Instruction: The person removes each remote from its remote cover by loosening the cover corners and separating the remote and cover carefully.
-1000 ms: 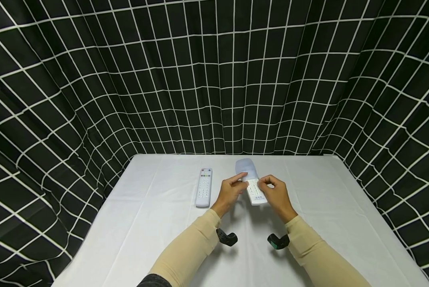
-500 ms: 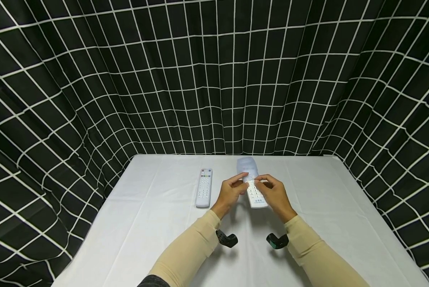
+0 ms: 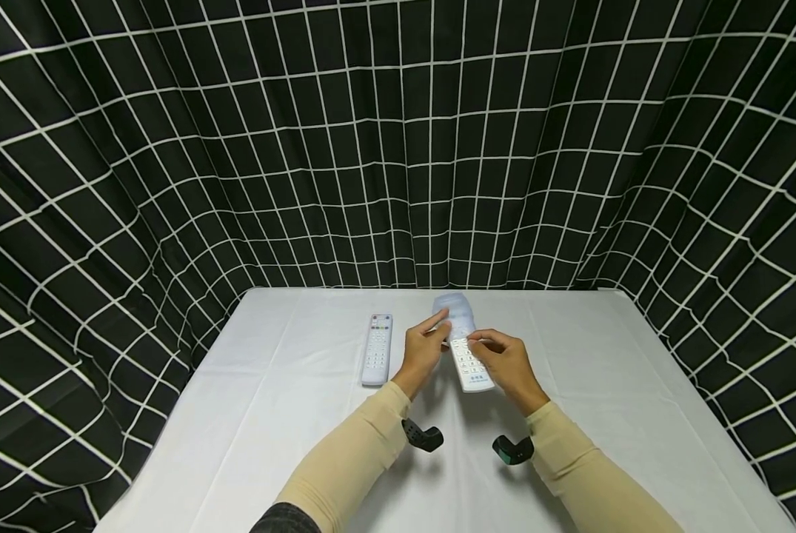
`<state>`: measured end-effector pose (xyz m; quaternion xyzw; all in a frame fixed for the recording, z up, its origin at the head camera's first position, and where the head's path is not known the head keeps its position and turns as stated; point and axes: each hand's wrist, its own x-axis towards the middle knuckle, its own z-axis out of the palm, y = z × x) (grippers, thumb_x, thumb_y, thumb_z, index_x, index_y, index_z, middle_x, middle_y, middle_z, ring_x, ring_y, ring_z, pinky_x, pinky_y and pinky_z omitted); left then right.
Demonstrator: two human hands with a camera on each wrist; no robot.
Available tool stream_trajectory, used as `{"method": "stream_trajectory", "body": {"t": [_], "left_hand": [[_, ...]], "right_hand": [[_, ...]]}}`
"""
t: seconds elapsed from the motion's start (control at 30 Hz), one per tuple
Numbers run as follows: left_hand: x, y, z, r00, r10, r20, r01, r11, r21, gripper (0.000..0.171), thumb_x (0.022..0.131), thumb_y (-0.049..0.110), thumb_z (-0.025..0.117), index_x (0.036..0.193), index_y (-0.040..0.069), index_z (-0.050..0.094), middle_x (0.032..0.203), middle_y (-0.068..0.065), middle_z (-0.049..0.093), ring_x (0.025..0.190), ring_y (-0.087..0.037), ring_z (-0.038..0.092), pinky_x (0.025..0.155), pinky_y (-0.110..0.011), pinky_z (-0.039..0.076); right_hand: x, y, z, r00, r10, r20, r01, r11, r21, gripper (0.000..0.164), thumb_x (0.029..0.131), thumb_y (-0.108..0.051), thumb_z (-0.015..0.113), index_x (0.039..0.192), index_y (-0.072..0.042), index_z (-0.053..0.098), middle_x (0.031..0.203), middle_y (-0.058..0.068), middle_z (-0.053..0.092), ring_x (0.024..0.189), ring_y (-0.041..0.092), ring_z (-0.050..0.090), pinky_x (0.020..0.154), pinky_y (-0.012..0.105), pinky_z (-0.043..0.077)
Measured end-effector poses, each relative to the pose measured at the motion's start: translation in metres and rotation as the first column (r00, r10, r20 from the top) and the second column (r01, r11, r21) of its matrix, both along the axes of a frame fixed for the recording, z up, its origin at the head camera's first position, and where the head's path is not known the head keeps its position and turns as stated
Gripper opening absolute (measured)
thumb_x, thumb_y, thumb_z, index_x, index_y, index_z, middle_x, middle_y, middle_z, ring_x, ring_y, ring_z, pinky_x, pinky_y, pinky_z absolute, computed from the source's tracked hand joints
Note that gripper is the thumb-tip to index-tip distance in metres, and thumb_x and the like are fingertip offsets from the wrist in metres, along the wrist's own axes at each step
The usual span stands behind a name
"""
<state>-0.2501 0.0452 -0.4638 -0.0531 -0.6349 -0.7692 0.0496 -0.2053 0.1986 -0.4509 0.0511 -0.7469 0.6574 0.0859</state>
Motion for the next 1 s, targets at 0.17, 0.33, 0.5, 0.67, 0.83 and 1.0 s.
{"method": "stream_trajectory", "body": {"t": [0.17, 0.33, 0.5, 0.67, 0.83, 1.0], "left_hand": [[-0.0015, 0.0012, 0.0007, 0.997, 0.074, 0.019, -0.074, 0.997, 0.026, 0.027, 0.090, 0.007, 0.065, 0.117, 0.003, 0.069, 0.112, -0.009, 0.068, 0.072, -0.010, 0.061, 0.064, -0.024, 0.051], [-0.0023, 0.0011, 0.0005, 0.993, 0.101, 0.054, -0.104, 0.993, 0.051, 0.025, 0.090, 0.008, 0.066, 0.114, 0.003, 0.070, 0.115, -0.009, 0.066, 0.086, -0.013, 0.062, 0.072, -0.027, 0.052], [-0.0022, 0.0014, 0.0002, 0.992, 0.094, 0.090, -0.103, 0.990, 0.099, 0.024, 0.089, 0.007, 0.067, 0.112, 0.003, 0.071, 0.114, -0.010, 0.067, 0.095, -0.017, 0.062, 0.076, -0.027, 0.052], [-0.0026, 0.0010, -0.0006, 0.987, 0.120, 0.109, -0.132, 0.985, 0.111, 0.023, 0.087, 0.007, 0.068, 0.110, 0.004, 0.072, 0.113, -0.007, 0.067, 0.101, -0.017, 0.062, 0.079, -0.028, 0.052], [-0.0032, -0.0018, -0.0020, 0.981, 0.151, 0.121, -0.163, 0.981, 0.100, 0.022, 0.086, 0.006, 0.068, 0.107, 0.005, 0.073, 0.112, -0.007, 0.068, 0.102, -0.017, 0.061, 0.078, -0.027, 0.050], [-0.0039, -0.0043, -0.0028, 0.980, 0.157, 0.126, -0.169, 0.982, 0.088, 0.022, 0.086, 0.005, 0.068, 0.107, 0.005, 0.073, 0.112, -0.010, 0.067, 0.096, -0.017, 0.061, 0.074, -0.025, 0.050]], "right_hand": [[0.0003, -0.0024, -0.0005, 0.999, 0.028, -0.029, -0.027, 1.000, 0.012, 0.015, 0.090, -0.006, 0.068, 0.101, 0.004, 0.069, 0.089, 0.017, 0.066, 0.074, 0.020, 0.061, 0.060, 0.028, 0.052], [0.0011, -0.0028, -0.0009, 0.997, 0.056, -0.053, -0.055, 0.998, 0.019, 0.015, 0.090, -0.003, 0.067, 0.102, 0.007, 0.069, 0.089, 0.018, 0.066, 0.074, 0.018, 0.061, 0.061, 0.026, 0.051], [0.0042, -0.0024, 0.0010, 0.994, 0.092, -0.052, -0.091, 0.996, 0.018, 0.018, 0.091, -0.002, 0.066, 0.104, 0.010, 0.068, 0.091, 0.019, 0.067, 0.075, 0.018, 0.060, 0.062, 0.026, 0.051], [0.0053, -0.0030, -0.0002, 0.993, 0.115, -0.034, -0.114, 0.993, 0.018, 0.018, 0.091, -0.003, 0.066, 0.104, 0.010, 0.068, 0.091, 0.018, 0.067, 0.076, 0.018, 0.060, 0.062, 0.026, 0.052], [0.0060, -0.0045, -0.0030, 0.990, 0.137, -0.041, -0.136, 0.990, 0.029, 0.017, 0.091, -0.003, 0.066, 0.104, 0.009, 0.067, 0.092, 0.020, 0.067, 0.077, 0.018, 0.061, 0.064, 0.026, 0.052], [0.0080, -0.0043, -0.0028, 0.988, 0.148, -0.046, -0.146, 0.988, 0.042, 0.016, 0.091, -0.001, 0.065, 0.103, 0.009, 0.068, 0.092, 0.019, 0.067, 0.077, 0.019, 0.061, 0.064, 0.026, 0.051]]}}
